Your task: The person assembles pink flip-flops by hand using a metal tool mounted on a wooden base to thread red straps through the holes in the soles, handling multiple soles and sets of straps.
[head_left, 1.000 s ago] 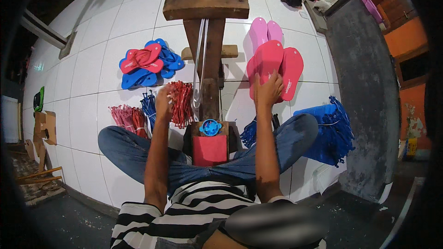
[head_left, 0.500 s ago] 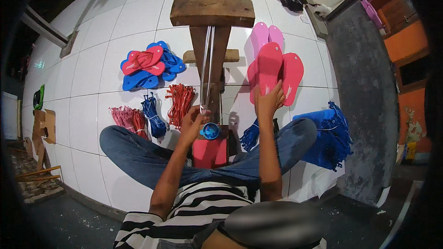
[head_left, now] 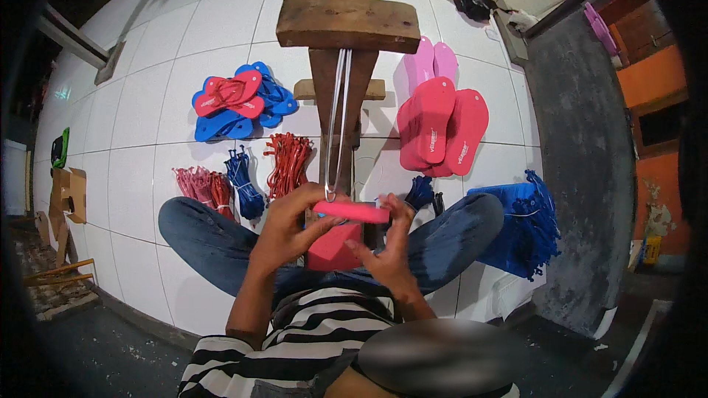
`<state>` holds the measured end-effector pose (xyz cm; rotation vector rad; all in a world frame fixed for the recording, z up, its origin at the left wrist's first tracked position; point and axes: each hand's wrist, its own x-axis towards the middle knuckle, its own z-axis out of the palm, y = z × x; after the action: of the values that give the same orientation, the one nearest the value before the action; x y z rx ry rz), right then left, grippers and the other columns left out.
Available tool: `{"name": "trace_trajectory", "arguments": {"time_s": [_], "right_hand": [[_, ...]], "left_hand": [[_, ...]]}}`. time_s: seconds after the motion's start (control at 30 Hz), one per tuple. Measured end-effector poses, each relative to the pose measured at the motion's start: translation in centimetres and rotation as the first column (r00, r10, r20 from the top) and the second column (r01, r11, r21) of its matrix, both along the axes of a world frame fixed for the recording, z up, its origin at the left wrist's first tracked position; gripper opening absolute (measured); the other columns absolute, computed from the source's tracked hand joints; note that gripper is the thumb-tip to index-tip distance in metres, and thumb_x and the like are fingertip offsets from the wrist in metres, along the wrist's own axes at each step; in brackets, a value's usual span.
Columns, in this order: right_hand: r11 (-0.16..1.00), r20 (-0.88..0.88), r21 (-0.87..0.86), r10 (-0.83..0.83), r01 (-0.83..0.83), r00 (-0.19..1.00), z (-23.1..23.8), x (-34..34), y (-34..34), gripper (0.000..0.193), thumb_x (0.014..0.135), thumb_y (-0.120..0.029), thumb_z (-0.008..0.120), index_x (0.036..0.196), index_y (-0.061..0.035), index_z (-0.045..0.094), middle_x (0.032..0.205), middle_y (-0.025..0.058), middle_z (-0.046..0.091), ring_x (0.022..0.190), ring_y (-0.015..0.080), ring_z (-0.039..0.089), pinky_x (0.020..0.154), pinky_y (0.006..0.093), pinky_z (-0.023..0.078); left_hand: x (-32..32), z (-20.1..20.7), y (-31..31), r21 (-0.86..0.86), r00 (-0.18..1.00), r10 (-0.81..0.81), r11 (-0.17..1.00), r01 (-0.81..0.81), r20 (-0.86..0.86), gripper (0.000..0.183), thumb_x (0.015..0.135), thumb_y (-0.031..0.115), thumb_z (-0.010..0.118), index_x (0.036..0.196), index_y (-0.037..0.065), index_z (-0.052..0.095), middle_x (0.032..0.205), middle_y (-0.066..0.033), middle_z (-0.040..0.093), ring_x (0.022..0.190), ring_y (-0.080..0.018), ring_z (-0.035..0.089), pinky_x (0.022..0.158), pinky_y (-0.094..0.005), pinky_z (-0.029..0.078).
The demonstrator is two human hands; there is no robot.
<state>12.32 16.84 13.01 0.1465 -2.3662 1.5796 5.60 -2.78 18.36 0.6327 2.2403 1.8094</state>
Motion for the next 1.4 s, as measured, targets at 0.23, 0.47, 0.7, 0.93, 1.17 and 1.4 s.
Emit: {"name": "trace_trajectory", "arguments": {"time_s": [0.23,0.47,0.7,0.93,1.17,1.4], "right_hand": [[0.971,-0.460,0.131,0.237,-0.198,0.856,8.7,-5.5,-0.8,0.042,0.069,-0.005,0.075,0.109,-0.0062,0.060,0.108,0.0115,0.063,0.102,0.0306,0.061,0.087,0.0404,0.051],[0.989,-0.510,0.101,0.148,-0.112,0.847,9.7,-7.1,-1.7,0.045,0.064,0.005,0.073,0.106,-0.0020,0.061,0.103,0.0126,0.066,0.099,0.0314,0.064,0.085,0.0383,0.053],[0.983,-0.508,0.137,0.176,-0.123,0.843,11.1,-7.1,-1.6,0.040,0.066,0.006,0.072,0.104,-0.0009,0.062,0.103,0.0132,0.066,0.098,0.0308,0.065,0.083,0.0382,0.055],[0.980,-0.259,0.168,0.147,-0.105,0.955,13.2,-5.9,-1.5,0.040,0.073,0.000,0.073,0.112,0.0003,0.063,0.104,0.0130,0.064,0.093,0.0284,0.063,0.081,0.0362,0.053],[0.946,-0.146,0.321,0.004,0.043,0.989,14.9,-6.3,-1.7,0.040,0.076,-0.009,0.075,0.112,0.0040,0.061,0.108,0.0156,0.050,0.097,0.0242,0.052,0.079,0.0305,0.045],[0.956,-0.229,0.027,-0.279,0.293,0.933,10.7,-14.4,-2.7,0.067,0.077,-0.008,0.076,0.133,-0.0025,0.040,0.118,0.0143,0.044,0.108,0.0254,0.044,0.091,0.0370,0.039]], "left_hand": [[-1.1,3.4,-0.4,0.246,0.816,0.179,0.968,-0.046,-0.550,0.031,0.063,0.011,0.071,0.092,0.006,0.061,0.099,-0.0117,0.060,0.094,-0.0318,0.057,0.086,-0.0458,0.044],[-2.8,4.3,0.5,0.360,0.763,0.283,0.930,-0.072,-0.581,0.028,0.060,0.013,0.072,0.084,0.008,0.058,0.094,-0.0094,0.058,0.085,-0.0284,0.054,0.077,-0.0419,0.043],[-3.2,5.0,0.9,0.443,0.740,0.340,0.894,-0.064,-0.580,0.024,0.065,0.013,0.071,0.084,0.008,0.059,0.089,-0.0087,0.059,0.081,-0.0279,0.054,0.071,-0.0399,0.044],[-0.9,8.6,2.2,0.406,0.847,0.469,0.845,-0.347,-0.252,0.030,0.071,0.004,0.072,0.097,0.002,0.057,0.093,-0.0151,0.059,0.083,-0.0254,0.056,0.073,-0.0340,0.046],[-2.9,9.8,1.2,0.274,0.904,0.394,0.899,-0.341,-0.164,0.050,0.066,0.010,0.084,0.106,0.003,0.055,0.121,-0.0194,0.047,0.093,-0.0202,0.054,0.076,-0.0307,0.045],[-11.1,7.7,2.7,0.043,0.758,0.548,0.819,-0.572,-0.354,0.099,0.068,0.028,0.083,0.144,0.003,0.024,0.151,-0.0240,0.012,0.139,-0.0363,0.019,0.110,-0.0446,0.029]]}}
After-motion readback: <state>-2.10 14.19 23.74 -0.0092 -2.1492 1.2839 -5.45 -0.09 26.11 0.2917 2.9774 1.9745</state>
